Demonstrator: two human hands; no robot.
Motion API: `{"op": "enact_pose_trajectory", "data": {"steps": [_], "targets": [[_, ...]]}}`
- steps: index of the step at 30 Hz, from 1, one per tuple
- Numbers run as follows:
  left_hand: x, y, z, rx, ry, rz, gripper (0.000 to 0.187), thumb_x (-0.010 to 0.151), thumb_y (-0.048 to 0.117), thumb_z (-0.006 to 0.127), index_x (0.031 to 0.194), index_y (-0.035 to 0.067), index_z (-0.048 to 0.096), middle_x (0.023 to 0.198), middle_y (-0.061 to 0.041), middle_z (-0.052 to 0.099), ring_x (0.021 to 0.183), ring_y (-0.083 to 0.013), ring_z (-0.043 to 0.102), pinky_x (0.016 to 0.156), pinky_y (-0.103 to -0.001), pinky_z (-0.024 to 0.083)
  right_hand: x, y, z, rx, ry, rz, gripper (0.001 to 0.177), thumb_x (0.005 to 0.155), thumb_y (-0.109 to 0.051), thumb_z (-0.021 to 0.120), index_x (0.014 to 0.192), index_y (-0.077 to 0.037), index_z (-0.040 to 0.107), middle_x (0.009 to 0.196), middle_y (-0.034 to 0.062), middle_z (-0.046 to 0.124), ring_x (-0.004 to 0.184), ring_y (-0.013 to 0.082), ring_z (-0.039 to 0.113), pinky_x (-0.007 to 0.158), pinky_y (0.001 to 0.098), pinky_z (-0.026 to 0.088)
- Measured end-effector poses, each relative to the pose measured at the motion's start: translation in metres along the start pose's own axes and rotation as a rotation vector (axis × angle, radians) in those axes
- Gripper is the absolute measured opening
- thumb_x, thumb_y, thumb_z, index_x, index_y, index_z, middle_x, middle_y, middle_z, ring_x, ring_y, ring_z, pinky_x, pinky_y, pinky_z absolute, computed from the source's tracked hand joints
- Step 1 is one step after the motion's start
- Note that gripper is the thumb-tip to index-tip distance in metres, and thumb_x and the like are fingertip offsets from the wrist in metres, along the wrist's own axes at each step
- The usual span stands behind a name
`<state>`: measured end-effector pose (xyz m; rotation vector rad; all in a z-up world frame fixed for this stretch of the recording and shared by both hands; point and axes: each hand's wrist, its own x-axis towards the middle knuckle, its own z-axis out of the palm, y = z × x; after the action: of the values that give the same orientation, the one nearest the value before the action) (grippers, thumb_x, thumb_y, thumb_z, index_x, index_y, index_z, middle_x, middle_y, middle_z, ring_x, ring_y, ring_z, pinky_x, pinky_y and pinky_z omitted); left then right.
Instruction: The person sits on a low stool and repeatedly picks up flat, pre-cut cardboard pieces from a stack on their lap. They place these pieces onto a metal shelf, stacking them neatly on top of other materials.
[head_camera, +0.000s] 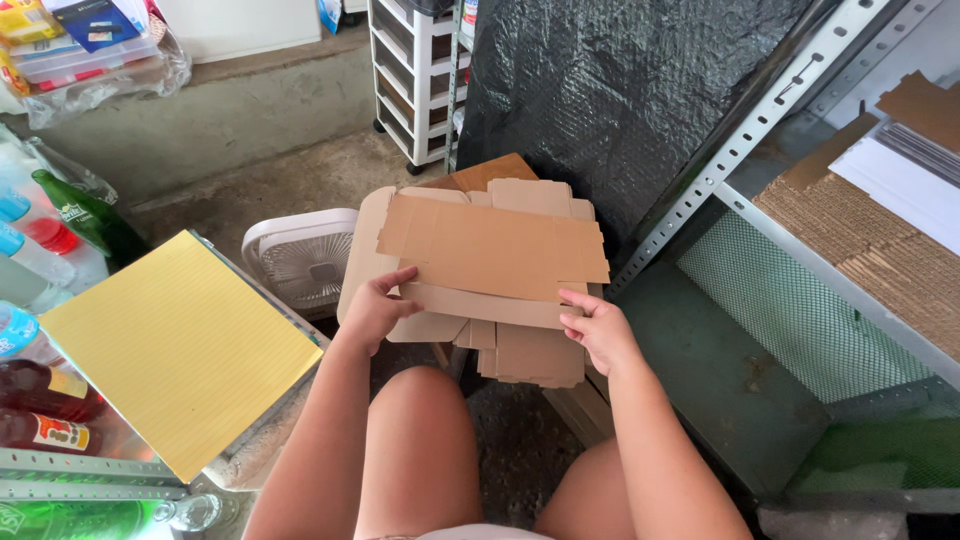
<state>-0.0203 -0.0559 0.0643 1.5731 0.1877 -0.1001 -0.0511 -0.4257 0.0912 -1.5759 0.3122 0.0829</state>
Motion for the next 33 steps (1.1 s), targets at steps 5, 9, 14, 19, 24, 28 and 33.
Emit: {"op": "enact_pose_trajectory", "data": {"steps": [5,9,14,19,24,28,33], "targets": [[-0.013,0.02,0.0,0.06,0.02,-0.002,0.07,0.07,0.004,0.082,0.136,0.022,0.071,0.068,-0.002,0.062,0.065,-0.0102,0.058,0.066,-0.022,0.049,0.01,0.011,-0.012,-0.041,0.026,-0.04,0.055,0.083,0.006,0.079,0.135,-0.009,0.07,0.12,0.0078,0.066,0.082,0.0071,0.058,0.075,0.0241,0.063],[-0.044,0.058,-0.002,0.129,0.052,0.019,0.068,0.068,0.006,0.084,0.132,0.027,0.074,0.064,0.001,0.059,0.062,-0.0091,0.056,0.064,-0.021,0.047,0.002,0.007,-0.019,-0.047,0.045,-0.077,0.056,0.082,0.006,0.081,0.136,-0.007,0.069,0.119,0.009,0.067,0.082,0.0075,0.06,0.074,0.0245,0.063],[-0.069,0.091,-0.004,0.133,-0.071,0.164,0.076,0.069,0.003,0.083,0.142,0.014,0.065,0.101,-0.007,0.066,0.075,-0.0115,0.061,0.068,-0.021,0.051,-0.044,-0.025,-0.025,0.027,0.08,-0.187,0.052,0.083,0.002,0.084,0.133,-0.001,0.069,0.111,0.0087,0.07,0.074,0.0053,0.061,0.071,0.0222,0.063],[-0.089,0.116,0.005,0.206,-0.201,0.367,0.092,0.064,0.004,0.093,0.149,0.005,0.056,0.133,-0.009,0.063,0.092,-0.016,0.068,0.077,-0.024,0.056,-0.103,-0.072,-0.035,0.071,0.168,-0.309,0.052,0.081,0.004,0.084,0.131,0.003,0.07,0.098,0.0131,0.072,0.067,0.0107,0.063,0.069,0.0271,0.065],[-0.111,0.138,0.026,0.16,-0.197,0.507,0.09,0.063,0.011,0.098,0.146,0.01,0.063,0.11,-0.003,0.066,0.091,-0.0124,0.065,0.081,-0.024,0.056,-0.169,-0.117,-0.049,0.053,0.288,-0.487,0.053,0.076,0.009,0.085,0.127,0.002,0.075,0.078,0.0072,0.066,0.064,0.0061,0.056,0.063,0.0264,0.062],[-0.128,0.17,0.064,0.225,-0.235,0.491,0.076,0.07,0.022,0.091,0.143,0.021,0.068,0.115,0.005,0.058,0.076,-0.0114,0.055,0.083,-0.019,0.051,-0.208,-0.142,-0.075,-0.123,0.456,-0.383,0.044,0.08,0.002,0.08,0.124,-0.002,0.077,0.123,0.0068,0.078,0.09,0.0084,0.064,0.085,0.0242,0.057],[-0.135,0.218,0.12,0.334,-0.334,0.547,0.077,0.066,0.033,0.092,0.14,0.027,0.07,0.122,0.008,0.061,0.075,-0.0132,0.059,0.083,-0.022,0.054,-0.236,-0.16,-0.126,-0.04,0.557,-0.532,0.047,0.083,0.009,0.075,0.13,0.003,0.071,0.116,0.0099,0.076,0.085,0.0107,0.065,0.083,0.024,0.055]]}}
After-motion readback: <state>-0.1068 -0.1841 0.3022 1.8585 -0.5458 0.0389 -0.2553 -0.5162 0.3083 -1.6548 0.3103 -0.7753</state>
